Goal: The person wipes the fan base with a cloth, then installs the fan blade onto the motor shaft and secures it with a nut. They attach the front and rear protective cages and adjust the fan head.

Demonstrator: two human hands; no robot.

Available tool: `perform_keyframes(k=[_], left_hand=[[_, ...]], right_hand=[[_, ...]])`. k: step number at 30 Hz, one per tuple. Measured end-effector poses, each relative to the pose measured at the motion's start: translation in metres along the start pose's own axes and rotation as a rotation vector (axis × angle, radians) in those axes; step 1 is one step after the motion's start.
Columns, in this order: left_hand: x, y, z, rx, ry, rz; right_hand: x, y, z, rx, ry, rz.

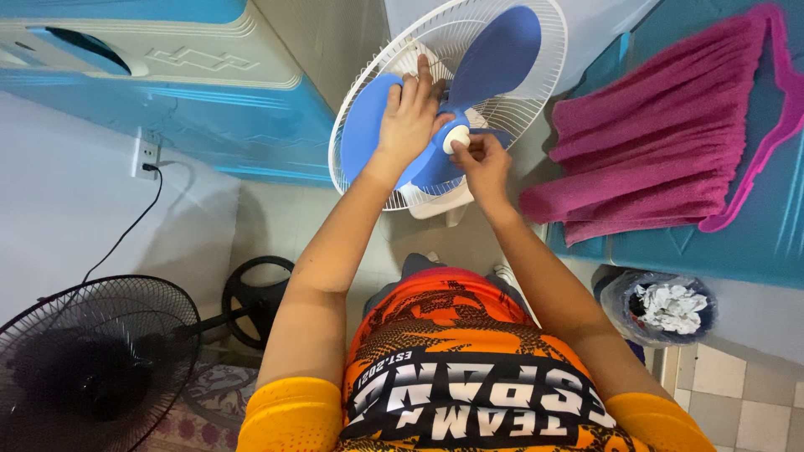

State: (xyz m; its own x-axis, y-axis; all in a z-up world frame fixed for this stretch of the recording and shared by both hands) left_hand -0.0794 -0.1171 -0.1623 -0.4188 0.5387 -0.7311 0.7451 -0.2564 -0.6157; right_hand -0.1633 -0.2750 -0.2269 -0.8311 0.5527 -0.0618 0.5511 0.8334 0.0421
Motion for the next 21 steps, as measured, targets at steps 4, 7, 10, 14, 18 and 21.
perform_keyframes(k=[4,7,10,14,18,21], left_hand=[[0.003,0.005,-0.001,0.024,-0.009,0.017],[0.007,0.008,-0.001,0.049,-0.018,0.028],[0.007,0.010,0.000,0.063,-0.027,0.033],[0.008,0.009,0.002,0.035,-0.015,0.052],[0.008,0.010,0.004,0.056,-0.030,0.060],[0.008,0.009,0.004,0.039,-0.023,0.066]], right_hand=[[0.003,-0.009,-0.023,0.436,-0.652,-0.060],[0.007,-0.011,-0.035,0.560,-0.979,-0.119],[0.009,-0.009,-0.039,0.541,-0.980,-0.115],[0.008,-0.011,-0.034,0.183,-0.595,-0.103],[0.002,-0.006,-0.011,0.221,-0.181,0.032],[0.000,-0.002,-0.010,0.422,-0.290,-0.008]])
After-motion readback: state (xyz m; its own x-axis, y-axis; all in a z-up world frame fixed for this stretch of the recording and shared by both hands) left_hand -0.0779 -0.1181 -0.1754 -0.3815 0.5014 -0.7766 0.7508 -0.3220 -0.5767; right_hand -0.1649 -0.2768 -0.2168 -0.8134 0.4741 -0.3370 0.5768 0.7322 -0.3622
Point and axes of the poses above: each hand's wrist, its own x-axis away from the middle knuckle, its own y-axis out of the palm, z = x × y, the point moved 2 cm from there along -x, towards the middle knuckle, and after that the axes turned 15 degrees about z, right-handed, at the moved point
